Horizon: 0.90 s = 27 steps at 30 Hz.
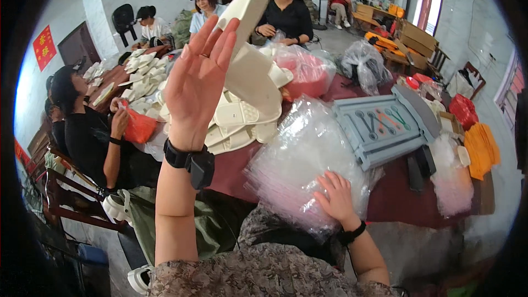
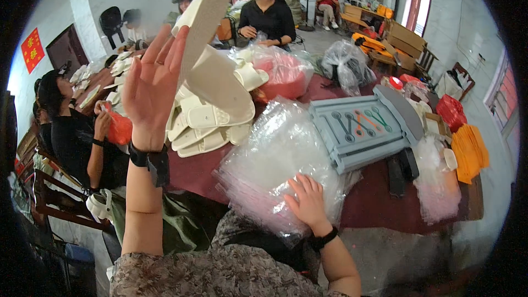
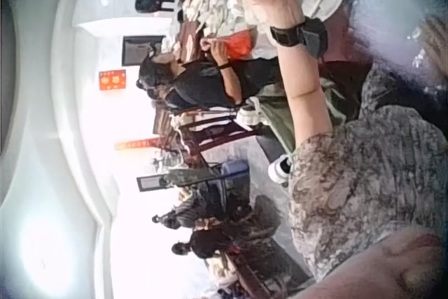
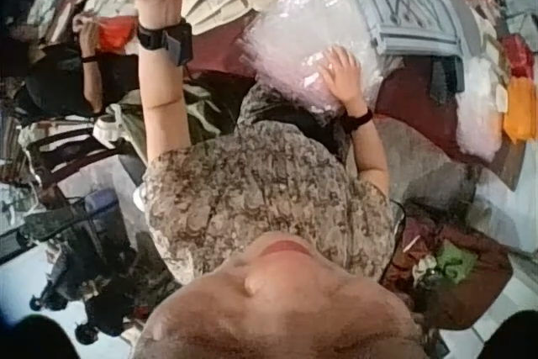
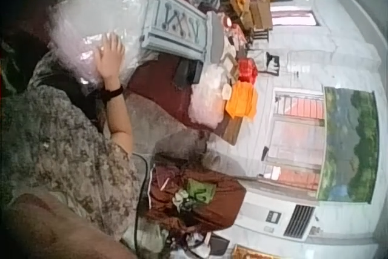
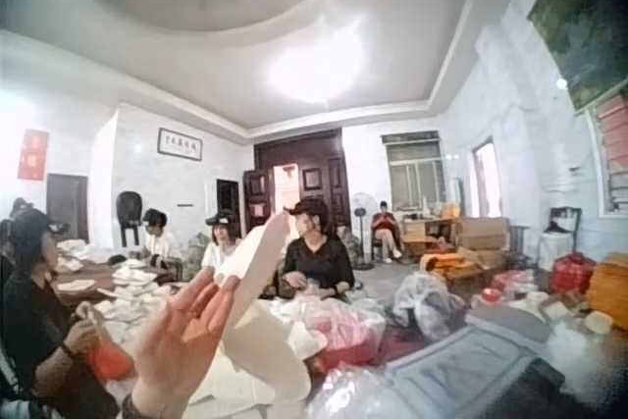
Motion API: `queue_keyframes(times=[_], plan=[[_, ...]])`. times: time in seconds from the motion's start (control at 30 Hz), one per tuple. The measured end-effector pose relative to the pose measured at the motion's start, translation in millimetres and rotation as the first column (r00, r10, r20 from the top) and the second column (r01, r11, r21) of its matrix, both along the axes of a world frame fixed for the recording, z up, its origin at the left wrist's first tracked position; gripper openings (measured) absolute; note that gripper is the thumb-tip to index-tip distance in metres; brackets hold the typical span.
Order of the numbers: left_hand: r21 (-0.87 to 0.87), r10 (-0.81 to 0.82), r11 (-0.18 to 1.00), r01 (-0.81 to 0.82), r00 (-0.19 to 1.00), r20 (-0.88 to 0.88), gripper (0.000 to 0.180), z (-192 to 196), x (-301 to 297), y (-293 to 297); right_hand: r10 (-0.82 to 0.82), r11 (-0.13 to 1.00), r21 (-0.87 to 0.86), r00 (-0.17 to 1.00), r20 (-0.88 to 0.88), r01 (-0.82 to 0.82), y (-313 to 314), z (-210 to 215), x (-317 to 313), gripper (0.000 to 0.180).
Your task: Inspecting and packing plastic sandals into plastic bags in a workshop environment.
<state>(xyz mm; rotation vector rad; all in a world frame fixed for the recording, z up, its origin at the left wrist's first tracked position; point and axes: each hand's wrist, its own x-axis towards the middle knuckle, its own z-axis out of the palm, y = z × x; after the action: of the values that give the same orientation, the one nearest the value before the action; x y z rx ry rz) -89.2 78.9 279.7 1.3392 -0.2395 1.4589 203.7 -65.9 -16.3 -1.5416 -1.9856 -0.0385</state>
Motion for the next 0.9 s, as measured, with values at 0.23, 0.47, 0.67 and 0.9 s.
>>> queue_keyframes(times=[0.23,0.47,0.67,0.9], plan=[[-0.151,-0.169,0.978,0.146,0.974,-0.148,0.078,-81.4,67.2,-37.5,-0.025,1.0,-0.015,1.0,-0.002,0.025,-2.6,-0.3,5.6,0.052],[-0.537,-0.393,0.831,0.145,0.837,-0.382,0.085,-211.0,127.6,-63.7,-0.01,0.995,-0.099,0.993,-0.116,-0.002,0.2,-4.1,10.2,0.057],[-0.4,-0.288,0.917,0.0,0.693,-0.661,0.073,-232.2,124.8,-78.0,0.186,0.894,-0.2,0.736,-0.651,-0.402,5.6,23.4,26.8,0.046],[0.518,0.707,0.641,-0.566,0.172,-0.686,0.054,-244.1,79.9,-56.4,-0.138,0.888,-0.362,0.589,-0.796,-0.282,9.7,32.8,33.4,0.049]])
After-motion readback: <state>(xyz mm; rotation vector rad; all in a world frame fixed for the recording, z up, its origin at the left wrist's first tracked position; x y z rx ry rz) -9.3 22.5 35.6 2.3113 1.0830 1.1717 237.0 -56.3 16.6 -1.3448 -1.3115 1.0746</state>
